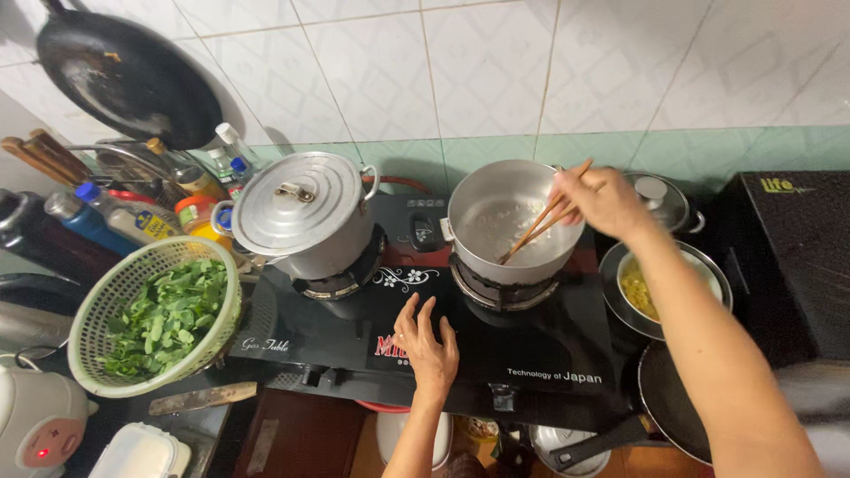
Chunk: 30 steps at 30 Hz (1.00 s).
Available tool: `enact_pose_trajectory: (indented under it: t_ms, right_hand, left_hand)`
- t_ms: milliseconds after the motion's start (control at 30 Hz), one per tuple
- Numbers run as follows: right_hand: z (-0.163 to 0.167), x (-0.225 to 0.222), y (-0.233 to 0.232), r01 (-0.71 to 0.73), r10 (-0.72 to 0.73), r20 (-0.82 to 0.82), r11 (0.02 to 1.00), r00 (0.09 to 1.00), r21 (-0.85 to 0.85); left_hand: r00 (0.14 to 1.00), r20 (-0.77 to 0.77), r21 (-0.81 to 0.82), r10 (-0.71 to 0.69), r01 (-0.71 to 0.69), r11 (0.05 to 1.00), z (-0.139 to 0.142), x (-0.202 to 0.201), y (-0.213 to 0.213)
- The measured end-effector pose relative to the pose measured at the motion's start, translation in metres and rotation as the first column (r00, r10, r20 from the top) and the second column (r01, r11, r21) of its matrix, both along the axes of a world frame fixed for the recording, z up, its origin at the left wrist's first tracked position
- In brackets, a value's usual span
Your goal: The person unpacks vegetables from a plastic bag on the floor, washes a knife at the sink, and handles a container of tofu. They turn on the gas stove, cut an ingredient into a pot of water, and stir the boiling pot with chopsticks.
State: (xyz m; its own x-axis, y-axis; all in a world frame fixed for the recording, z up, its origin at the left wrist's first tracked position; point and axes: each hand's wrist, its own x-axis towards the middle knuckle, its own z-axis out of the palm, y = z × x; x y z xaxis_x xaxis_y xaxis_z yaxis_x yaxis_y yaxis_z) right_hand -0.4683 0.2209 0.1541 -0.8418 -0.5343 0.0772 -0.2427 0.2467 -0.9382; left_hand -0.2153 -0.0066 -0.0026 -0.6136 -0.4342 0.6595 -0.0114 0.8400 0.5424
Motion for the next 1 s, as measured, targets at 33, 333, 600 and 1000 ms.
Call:
enact_pose_trajectory:
  t_ms: [33,333,600,1000]
  right_hand:
    - [0.006,0.003,0.007,0.121,-0.115,-0.102,0.991,0.988,0.064]
    - [0.033,0.048,0.019,0.222,-0.138,-0.379,0.957,0.915,0.189]
    - [0.019,0.053,0.004,-0.035,0.039,-0.074,0.998,0.996,0.053]
    - [-0.009,0.061,0.019,-0.035,0.023,-0.239,0.998,0.971,-0.049]
  left_hand:
    - [1.000,0.002,-0.001,-0.001,0.001,1.000,0.000,0.000,0.000]
    - [1.000,0.005,-0.001,-0.010,0.010,1.000,-0.001,0.000,0.003]
    - [1.000,-0.010,-0.009,0.012,-0.012,1.000,-0.006,0.001,0.002]
    - [1.000,-0.029,-0.024,0.007,-0.008,1.000,-0.002,0.002,0.003]
